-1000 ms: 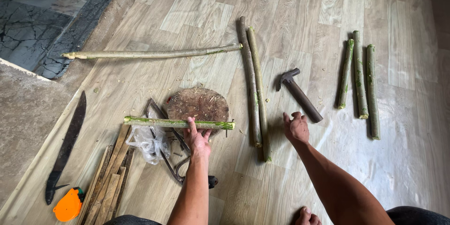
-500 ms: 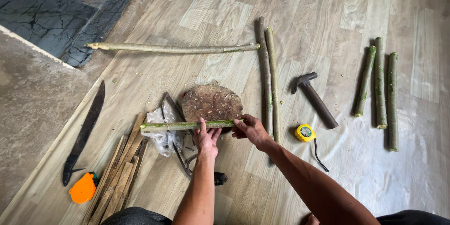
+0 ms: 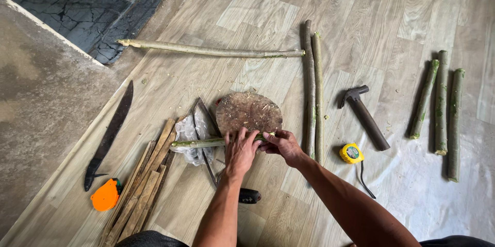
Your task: The person measures and cuts green sticks with a tape measure and hand saw, then joins them with nails using a hammer to form a rectangular wooden frame on the floor.
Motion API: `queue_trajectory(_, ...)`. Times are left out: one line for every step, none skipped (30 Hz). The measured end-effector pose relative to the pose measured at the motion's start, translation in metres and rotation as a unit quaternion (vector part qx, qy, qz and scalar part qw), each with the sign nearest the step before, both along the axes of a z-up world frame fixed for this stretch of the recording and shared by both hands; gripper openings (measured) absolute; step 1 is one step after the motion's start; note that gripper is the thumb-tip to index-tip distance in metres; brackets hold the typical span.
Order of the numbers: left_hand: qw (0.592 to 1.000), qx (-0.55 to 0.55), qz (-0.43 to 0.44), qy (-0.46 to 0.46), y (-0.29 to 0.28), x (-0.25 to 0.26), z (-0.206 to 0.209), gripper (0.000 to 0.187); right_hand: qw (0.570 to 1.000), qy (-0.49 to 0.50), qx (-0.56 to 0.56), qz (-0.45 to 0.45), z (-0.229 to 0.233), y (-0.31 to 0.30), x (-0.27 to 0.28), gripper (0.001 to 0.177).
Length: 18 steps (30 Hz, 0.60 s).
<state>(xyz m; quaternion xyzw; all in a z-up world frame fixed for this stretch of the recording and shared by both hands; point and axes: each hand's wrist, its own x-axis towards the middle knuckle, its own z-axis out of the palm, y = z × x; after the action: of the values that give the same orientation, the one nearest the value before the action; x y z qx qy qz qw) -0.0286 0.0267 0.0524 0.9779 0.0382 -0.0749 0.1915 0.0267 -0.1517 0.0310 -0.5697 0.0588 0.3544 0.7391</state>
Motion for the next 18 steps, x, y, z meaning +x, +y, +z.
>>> queue_trajectory(1.0,-0.01,-0.011,-0.014,0.001,0.002,-0.004,0.041,1.0,-0.004,0.0,0.001,0.001,-0.002,-0.001,0.037)
queue_trajectory(0.999,-0.018,-0.021,-0.026,0.005,0.003,-0.006,0.04,1.0,-0.008,0.002,0.002,0.001,-0.001,-0.004,0.037)
queue_trajectory(0.998,-0.026,-0.031,-0.039,0.01,0.004,-0.007,0.039,1.0,-0.011,0.003,0.004,0.002,0.001,-0.005,0.038)
queue_trajectory(0.997,-0.018,-0.035,-0.073,0.012,0.007,-0.007,0.04,1.0,0.015,-0.013,-0.016,0.002,0.001,-0.006,0.044)
queue_trajectory(0.993,-0.009,-0.038,-0.107,0.014,0.011,-0.006,0.04,0.998,0.041,-0.03,-0.037,0.002,0.002,-0.007,0.05)
queue_trajectory(0.99,0.0,-0.04,-0.138,0.016,0.011,-0.005,0.041,0.995,0.07,-0.046,-0.054,0.001,0.006,-0.015,0.058)
queue_trajectory(0.985,0.001,-0.039,-0.169,0.018,0.015,-0.005,0.04,0.985,-0.003,-0.166,0.051,0.001,0.01,-0.021,0.052)
queue_trajectory(0.98,0.003,-0.038,-0.195,0.019,0.016,-0.005,0.039,0.945,-0.071,-0.278,0.157,0.0,0.018,-0.031,0.048)
queue_trajectory(0.975,0.005,-0.038,-0.221,0.02,0.014,-0.005,0.038,0.877,-0.138,-0.38,0.259,0.0,0.022,-0.045,0.043)
queue_trajectory(0.976,0.012,-0.045,-0.211,0.019,0.018,-0.004,0.037,0.848,-0.196,-0.387,0.304,0.002,0.026,-0.058,0.046)
queue_trajectory(0.978,0.018,-0.053,-0.201,0.017,0.023,-0.003,0.037,0.814,-0.252,-0.391,0.347,0.004,0.034,-0.072,0.049)
queue_trajectory(0.98,0.024,-0.059,-0.188,0.015,0.023,-0.003,0.037,0.783,-0.269,-0.397,0.396,0.005,0.042,-0.086,0.058)
queue_trajectory(0.982,0.023,-0.07,-0.174,0.013,0.021,-0.003,0.037,0.749,-0.285,-0.402,0.443,0.006,0.047,-0.097,0.075)
queue_trajectory(0.983,0.022,-0.081,-0.161,0.01,0.019,-0.004,0.038,0.724,-0.334,-0.406,0.447,0.004,0.049,-0.103,0.079)
queue_trajectory(0.984,0.021,-0.093,-0.149,0.008,0.015,-0.004,0.039,0.697,-0.382,-0.409,0.449,0.001,0.051,-0.114,0.083)
queue_trajectory(0.988,0.021,-0.093,-0.124,0.006,0.012,-0.004,0.039,0.667,-0.429,-0.411,0.449,-0.003,0.051,-0.12,0.087)
queue_trajectory(0.991,0.021,-0.093,-0.098,0.003,0.008,-0.004,0.039,0.681,-0.42,-0.4,0.447,-0.008,0.05,-0.122,0.084)
queue_trajectory(0.993,0.022,-0.092,-0.072,0.003,0.002,-0.004,0.04,0.695,-0.411,-0.387,0.445,-0.013,0.049,-0.125,0.081)
